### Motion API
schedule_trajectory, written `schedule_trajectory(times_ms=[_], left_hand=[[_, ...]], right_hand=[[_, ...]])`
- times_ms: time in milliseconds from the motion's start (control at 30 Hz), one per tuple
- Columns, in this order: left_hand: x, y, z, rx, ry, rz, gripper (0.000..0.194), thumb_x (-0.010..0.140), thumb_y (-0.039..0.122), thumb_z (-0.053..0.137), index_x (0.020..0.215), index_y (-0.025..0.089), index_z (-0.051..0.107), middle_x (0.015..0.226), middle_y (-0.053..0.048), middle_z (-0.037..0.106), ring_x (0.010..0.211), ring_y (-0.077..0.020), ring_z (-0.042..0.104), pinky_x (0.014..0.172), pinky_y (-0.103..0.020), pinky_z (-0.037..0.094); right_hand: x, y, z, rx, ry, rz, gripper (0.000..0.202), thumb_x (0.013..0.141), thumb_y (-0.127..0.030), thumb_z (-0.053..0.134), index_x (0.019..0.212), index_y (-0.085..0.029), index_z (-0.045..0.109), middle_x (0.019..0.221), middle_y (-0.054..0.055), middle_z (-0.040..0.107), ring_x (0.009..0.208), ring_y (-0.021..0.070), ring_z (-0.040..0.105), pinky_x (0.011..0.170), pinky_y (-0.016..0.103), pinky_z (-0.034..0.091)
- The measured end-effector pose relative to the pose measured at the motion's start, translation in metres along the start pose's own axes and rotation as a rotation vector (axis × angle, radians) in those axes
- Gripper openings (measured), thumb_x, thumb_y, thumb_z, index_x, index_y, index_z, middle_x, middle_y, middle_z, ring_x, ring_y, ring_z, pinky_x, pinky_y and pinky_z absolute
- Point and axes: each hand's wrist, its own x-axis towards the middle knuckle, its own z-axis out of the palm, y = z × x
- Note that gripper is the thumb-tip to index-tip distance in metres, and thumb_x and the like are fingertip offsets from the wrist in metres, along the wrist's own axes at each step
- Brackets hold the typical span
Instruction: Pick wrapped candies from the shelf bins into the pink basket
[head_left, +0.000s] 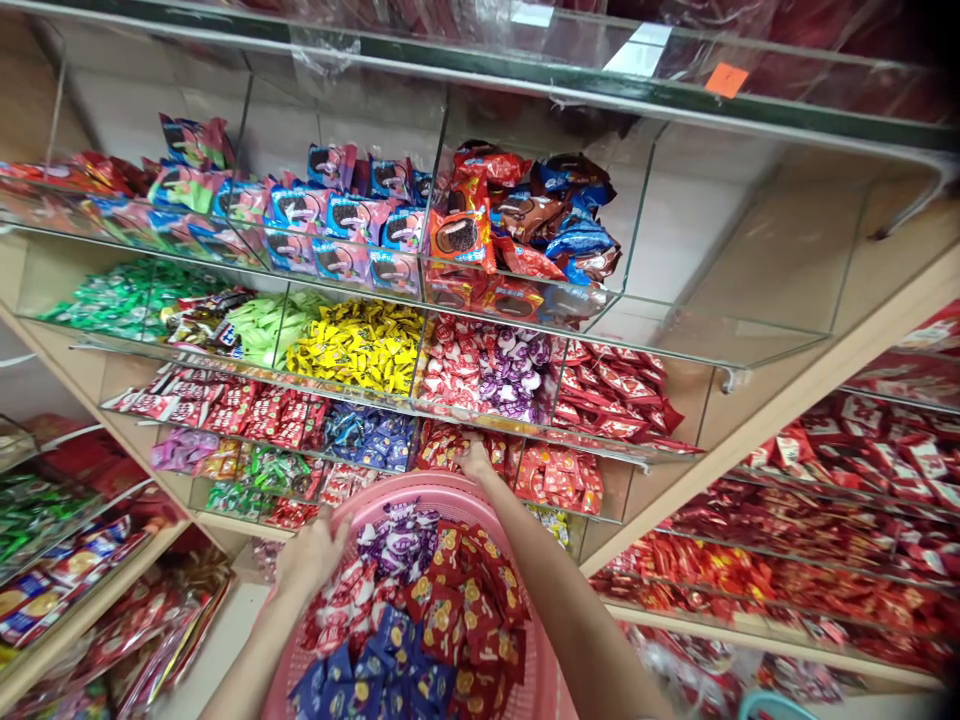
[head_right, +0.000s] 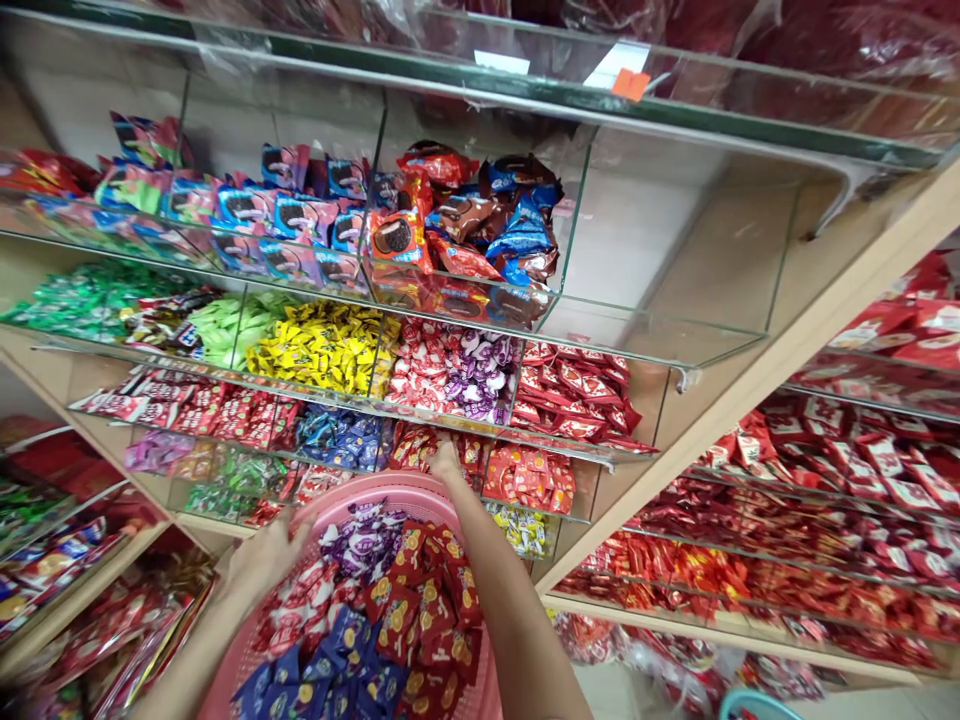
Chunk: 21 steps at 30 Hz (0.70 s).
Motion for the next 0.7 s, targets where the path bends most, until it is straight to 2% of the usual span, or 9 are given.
schedule_trajectory(times_ms=[167,267,367,433,567,633,700], left_hand=[[-0.002,0.001,-0.002,0.003,-0.004,-0.002,0.057,0.083,0.049,0.020,0.115,0.011,0.049,0.094,-0.019,0.067,0.089,-0.0341,0.062,0.073,-0.040,0.044],[-0.003,0.002,-0.003,0.015,-0.013,-0.012,0.058,0.083,0.049,0.020,0.119,0.012,0.047,0.098,-0.019,0.066,0.091,-0.0344,0.062,0.074,-0.041,0.044],[-0.002,0.002,-0.003,0.019,-0.016,-0.007,0.059,0.084,0.049,0.019,0.120,0.012,0.046,0.098,-0.019,0.066,0.091,-0.0341,0.062,0.073,-0.040,0.044],[-0.001,0.002,-0.002,0.022,-0.016,-0.002,0.060,0.084,0.050,0.018,0.119,0.011,0.047,0.096,-0.019,0.067,0.090,-0.0339,0.062,0.072,-0.040,0.045],[0.001,0.003,0.001,0.020,-0.008,0.000,0.061,0.083,0.051,0.018,0.120,0.011,0.046,0.096,-0.019,0.066,0.090,-0.0338,0.062,0.072,-0.040,0.045],[0.001,0.002,0.002,0.017,-0.007,0.002,0.062,0.083,0.051,0.018,0.121,0.011,0.046,0.096,-0.019,0.067,0.091,-0.0341,0.062,0.072,-0.040,0.045],[0.002,0.001,0.003,0.018,-0.010,0.002,0.063,0.083,0.052,0.018,0.122,0.011,0.045,0.095,-0.019,0.067,0.091,-0.0346,0.061,0.072,-0.040,0.044]], right_hand=[[-0.011,0.002,-0.018,0.270,0.047,0.009,0.036,0.067,-0.019,0.057,0.102,-0.010,0.057,0.051,-0.006,0.046,0.047,0.0099,0.043,0.048,0.022,0.037],[-0.021,-0.003,-0.032,0.412,0.088,-0.033,0.037,0.068,-0.026,0.058,0.103,-0.012,0.057,0.050,-0.008,0.042,0.047,0.0093,0.040,0.050,0.022,0.037],[-0.038,-0.014,-0.044,0.525,0.109,-0.069,0.044,0.069,-0.034,0.059,0.108,-0.014,0.054,0.056,-0.007,0.045,0.050,0.0085,0.041,0.051,0.021,0.037],[-0.055,-0.023,-0.052,0.609,0.053,-0.088,0.048,0.069,-0.040,0.060,0.110,-0.016,0.054,0.059,-0.006,0.047,0.050,0.0078,0.040,0.049,0.021,0.035],[-0.096,-0.032,-0.064,0.820,-0.229,-0.100,0.049,0.066,-0.039,0.067,0.109,-0.019,0.055,0.061,-0.006,0.047,0.049,0.0056,0.039,0.047,0.019,0.031],[-0.115,-0.030,-0.068,0.804,-0.325,-0.070,0.049,0.064,-0.038,0.069,0.108,-0.019,0.056,0.060,-0.006,0.048,0.048,0.0050,0.038,0.046,0.019,0.029],[-0.129,-0.024,-0.070,0.715,-0.354,-0.049,0.047,0.064,-0.038,0.069,0.104,-0.018,0.057,0.059,-0.007,0.048,0.046,0.0049,0.036,0.046,0.020,0.027]])
